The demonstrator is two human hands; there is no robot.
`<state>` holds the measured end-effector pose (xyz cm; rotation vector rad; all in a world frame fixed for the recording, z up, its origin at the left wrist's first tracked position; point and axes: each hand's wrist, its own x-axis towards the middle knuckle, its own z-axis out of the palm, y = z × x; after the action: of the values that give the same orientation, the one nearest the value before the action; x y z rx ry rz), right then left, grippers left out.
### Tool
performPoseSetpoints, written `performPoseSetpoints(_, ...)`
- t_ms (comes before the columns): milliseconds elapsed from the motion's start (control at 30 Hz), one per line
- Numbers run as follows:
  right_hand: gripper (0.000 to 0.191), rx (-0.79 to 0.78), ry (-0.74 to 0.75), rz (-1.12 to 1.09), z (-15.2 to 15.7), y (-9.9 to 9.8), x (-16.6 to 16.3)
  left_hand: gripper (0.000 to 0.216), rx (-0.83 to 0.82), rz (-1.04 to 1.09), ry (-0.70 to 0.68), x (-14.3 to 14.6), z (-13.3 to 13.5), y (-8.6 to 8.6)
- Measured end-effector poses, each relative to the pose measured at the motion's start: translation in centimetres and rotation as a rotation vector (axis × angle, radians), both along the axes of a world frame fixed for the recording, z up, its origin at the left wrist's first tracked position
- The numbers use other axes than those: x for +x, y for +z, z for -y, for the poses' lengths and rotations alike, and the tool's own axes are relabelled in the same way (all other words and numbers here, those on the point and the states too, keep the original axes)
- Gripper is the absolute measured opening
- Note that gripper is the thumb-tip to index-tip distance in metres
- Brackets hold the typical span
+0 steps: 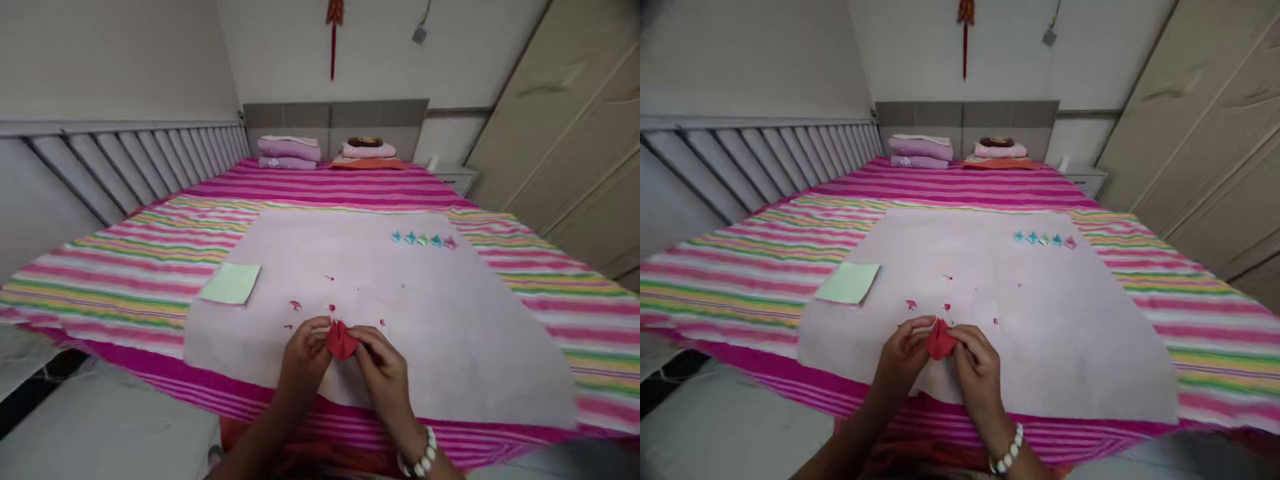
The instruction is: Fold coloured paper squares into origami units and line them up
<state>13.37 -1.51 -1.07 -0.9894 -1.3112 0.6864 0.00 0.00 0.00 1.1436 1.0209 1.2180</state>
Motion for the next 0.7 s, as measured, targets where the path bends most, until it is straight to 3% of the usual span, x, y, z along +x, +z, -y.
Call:
performPoseSetpoints(67, 0.026, 0.015, -0.009, 0.017, 0.2, 0.1, -0.2, 0.026, 0.114, -0.119, 0.092, 0.3, 0.2, 0.4)
performPoseSetpoints(167, 0.024, -0.011, -0.028, -0.014, 0.4, 0.5, -0.3, 0.03, 0.158, -0.191, 0.147, 0.5, 0.6, 0.9)
performPoseSetpoints(300, 0.019, -0.153, -0.046, -0.163, 0.3, 0.8, -0.1, 0.05, 0.018, -0.05, 0.006, 0.4, 1.1, 1.4)
performPoseSetpoints(400, 0.021, -0.267, -0.03, -0.252, 0.1, 0.8, 0.2, 0.039, -0.052, 0.088, -0.096, 0.0, 1.1, 1.9)
performPoseSetpoints(500, 0.021, -0.309, -0.007, -0.302, 0.1, 0.8, 0.1, 0.025, -0.097, 0.098, -0.062, -0.3, 0.8, 2.1)
performPoseSetpoints(700, 0.019, -0.347, 0.05, -0.337, 0.3, 1.5, -0.2, 0.021, -0.156, 0.063, -0.043, -0.7, 0.0, 1.7)
